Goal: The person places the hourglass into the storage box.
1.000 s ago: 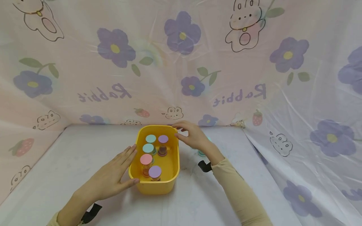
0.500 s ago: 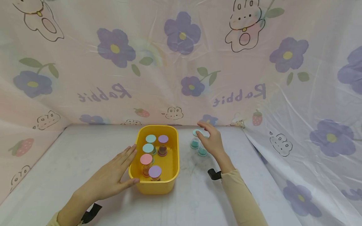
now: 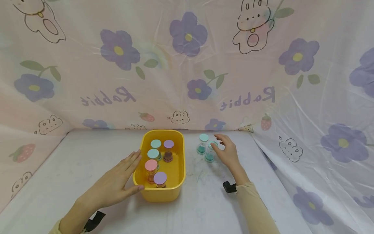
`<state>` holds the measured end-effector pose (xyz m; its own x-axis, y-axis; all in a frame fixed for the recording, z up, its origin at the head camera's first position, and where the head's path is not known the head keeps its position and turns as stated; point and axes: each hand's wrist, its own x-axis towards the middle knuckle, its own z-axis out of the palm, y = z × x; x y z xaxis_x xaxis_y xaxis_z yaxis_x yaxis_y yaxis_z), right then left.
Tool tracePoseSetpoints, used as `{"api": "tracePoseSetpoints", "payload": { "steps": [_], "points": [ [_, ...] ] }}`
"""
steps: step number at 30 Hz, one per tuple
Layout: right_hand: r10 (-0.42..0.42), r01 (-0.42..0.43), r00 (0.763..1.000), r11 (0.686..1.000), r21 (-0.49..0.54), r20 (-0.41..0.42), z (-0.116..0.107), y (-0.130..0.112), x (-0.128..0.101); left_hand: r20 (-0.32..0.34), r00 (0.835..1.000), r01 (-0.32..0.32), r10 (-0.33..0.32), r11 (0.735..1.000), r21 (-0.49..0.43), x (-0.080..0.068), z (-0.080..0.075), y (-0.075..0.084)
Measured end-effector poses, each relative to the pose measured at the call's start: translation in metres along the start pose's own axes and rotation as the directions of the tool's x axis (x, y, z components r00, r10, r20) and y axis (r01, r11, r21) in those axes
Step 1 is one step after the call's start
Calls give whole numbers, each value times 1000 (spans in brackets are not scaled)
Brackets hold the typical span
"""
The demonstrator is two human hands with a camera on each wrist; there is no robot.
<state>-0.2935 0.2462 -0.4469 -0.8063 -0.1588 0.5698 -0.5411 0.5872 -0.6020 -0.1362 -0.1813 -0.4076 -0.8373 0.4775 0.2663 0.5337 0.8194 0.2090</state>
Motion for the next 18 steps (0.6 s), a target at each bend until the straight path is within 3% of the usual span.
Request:
{"api": "tracePoseSetpoints", "payload": {
  "steps": [18],
  "points": [
    [45,-50,994,998,50,97,3,13,-15,4,1000,8,-8,1000,1,-1,0,1]
  ]
}}
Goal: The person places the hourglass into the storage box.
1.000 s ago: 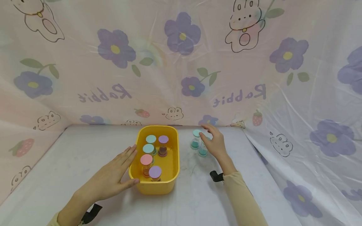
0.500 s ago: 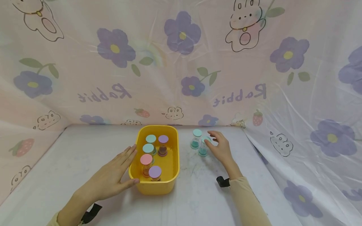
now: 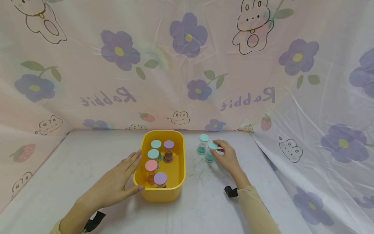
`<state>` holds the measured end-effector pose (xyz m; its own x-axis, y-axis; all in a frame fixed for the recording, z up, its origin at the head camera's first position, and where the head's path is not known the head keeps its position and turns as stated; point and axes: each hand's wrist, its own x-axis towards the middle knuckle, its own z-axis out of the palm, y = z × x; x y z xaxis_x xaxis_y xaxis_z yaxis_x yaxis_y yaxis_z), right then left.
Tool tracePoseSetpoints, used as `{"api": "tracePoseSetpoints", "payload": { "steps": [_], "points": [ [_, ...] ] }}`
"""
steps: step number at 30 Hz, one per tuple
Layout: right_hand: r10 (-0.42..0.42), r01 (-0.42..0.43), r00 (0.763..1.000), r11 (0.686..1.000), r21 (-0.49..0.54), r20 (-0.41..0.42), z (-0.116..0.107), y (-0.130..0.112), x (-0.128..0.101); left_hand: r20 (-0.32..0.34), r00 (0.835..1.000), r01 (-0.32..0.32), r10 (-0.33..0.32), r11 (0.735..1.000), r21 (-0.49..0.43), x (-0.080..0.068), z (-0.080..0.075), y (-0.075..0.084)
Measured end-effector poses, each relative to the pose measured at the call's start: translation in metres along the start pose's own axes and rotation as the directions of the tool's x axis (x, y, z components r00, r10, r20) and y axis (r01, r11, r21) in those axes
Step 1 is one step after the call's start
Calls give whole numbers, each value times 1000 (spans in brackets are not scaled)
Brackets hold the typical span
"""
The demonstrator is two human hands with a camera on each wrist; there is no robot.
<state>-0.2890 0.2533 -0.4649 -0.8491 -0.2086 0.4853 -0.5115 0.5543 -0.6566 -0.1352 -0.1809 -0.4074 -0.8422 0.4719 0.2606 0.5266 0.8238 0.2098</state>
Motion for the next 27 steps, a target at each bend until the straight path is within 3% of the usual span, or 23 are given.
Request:
{"api": "tracePoseSetpoints", "payload": {
  "steps": [16,23,27],
  "points": [
    [-6,6,1000,999,38,-19,1,-3,-1,-2,1000,-3,3,1000,3,0,0,0],
    [-47,48,997,999,11,-64,2,-8,-1,-1,1000,-2,2,1000,-3,0,-1,1],
    [-96,96,991,995,-5,-96,-1,-23,-1,-3,1000,-2,2,1000,-2,0,-1,1]
  ]
}}
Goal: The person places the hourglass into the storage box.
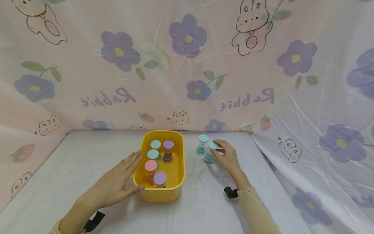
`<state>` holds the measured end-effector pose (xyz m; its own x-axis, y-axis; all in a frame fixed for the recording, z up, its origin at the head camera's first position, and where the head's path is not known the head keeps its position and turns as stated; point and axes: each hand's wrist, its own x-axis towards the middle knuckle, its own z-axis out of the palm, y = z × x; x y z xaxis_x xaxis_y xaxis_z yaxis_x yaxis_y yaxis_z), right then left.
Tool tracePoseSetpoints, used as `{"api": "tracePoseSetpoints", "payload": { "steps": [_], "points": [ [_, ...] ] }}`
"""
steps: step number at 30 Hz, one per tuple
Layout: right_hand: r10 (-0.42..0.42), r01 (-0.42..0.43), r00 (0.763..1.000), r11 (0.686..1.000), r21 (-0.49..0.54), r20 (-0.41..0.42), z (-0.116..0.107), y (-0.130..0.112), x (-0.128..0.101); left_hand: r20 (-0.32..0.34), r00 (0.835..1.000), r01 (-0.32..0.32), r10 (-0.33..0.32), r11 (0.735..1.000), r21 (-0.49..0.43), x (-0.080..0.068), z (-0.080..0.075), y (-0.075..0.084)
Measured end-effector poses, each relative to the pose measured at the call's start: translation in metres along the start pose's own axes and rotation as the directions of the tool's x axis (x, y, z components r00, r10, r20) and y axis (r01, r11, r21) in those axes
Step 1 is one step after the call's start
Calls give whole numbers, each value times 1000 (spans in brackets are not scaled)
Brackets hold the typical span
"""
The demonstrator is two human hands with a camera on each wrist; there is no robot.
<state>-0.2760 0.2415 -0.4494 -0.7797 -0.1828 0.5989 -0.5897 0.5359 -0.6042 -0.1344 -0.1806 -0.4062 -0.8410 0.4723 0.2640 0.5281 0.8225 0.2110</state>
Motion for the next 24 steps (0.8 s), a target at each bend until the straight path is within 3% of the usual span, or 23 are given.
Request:
{"api": "tracePoseSetpoints", "payload": {
  "steps": [8,24],
  "points": [
    [-85,86,996,995,43,-24,-12,-45,6,0,1000,-1,1,1000,-3,0,1,0],
    [-245,251,966,964,84,-75,-16,-81,20,-1,1000,2,-2,1000,-16,0,0,0]
  ]
}}
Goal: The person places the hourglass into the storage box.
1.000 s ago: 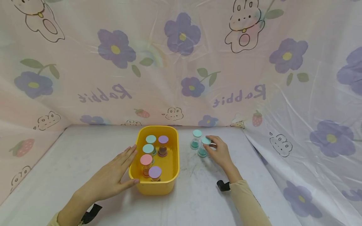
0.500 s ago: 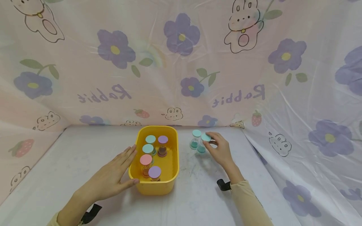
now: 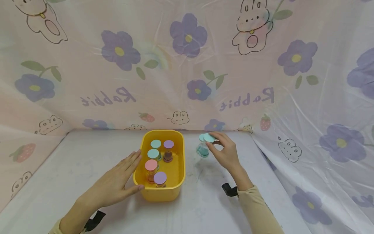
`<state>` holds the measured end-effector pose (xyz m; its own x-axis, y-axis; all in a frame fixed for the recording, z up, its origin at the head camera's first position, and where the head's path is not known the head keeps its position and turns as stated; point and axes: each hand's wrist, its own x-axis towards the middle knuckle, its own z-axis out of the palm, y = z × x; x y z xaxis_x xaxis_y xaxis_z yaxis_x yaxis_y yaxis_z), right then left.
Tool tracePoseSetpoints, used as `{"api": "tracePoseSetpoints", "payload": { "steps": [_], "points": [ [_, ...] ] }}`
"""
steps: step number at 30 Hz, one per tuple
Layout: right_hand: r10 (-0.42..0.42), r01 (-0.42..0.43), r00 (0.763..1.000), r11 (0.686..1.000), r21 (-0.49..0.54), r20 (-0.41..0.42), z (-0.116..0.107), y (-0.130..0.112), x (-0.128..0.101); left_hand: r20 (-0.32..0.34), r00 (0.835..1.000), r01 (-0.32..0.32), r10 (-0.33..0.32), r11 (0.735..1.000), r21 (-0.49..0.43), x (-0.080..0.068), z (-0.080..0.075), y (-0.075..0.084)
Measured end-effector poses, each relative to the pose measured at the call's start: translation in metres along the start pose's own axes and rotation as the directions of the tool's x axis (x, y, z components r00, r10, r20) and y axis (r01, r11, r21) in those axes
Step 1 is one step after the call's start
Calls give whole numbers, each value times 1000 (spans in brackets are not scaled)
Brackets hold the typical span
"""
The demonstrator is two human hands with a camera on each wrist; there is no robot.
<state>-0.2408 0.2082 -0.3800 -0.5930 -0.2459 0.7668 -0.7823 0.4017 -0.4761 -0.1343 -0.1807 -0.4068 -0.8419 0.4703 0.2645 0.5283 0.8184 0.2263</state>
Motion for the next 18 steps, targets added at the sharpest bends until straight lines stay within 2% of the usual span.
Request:
{"api": "tracePoseSetpoints", "payload": {
  "steps": [8,18],
  "points": [
    [-23,22,1000,996,86,12,2,8,6,-2,1000,3,-3,1000,-3,1,-1,1],
    [-87,81,996,985,152,33,10,-17,21,1,1000,5,-5,1000,-6,0,-1,1]
  ]
}}
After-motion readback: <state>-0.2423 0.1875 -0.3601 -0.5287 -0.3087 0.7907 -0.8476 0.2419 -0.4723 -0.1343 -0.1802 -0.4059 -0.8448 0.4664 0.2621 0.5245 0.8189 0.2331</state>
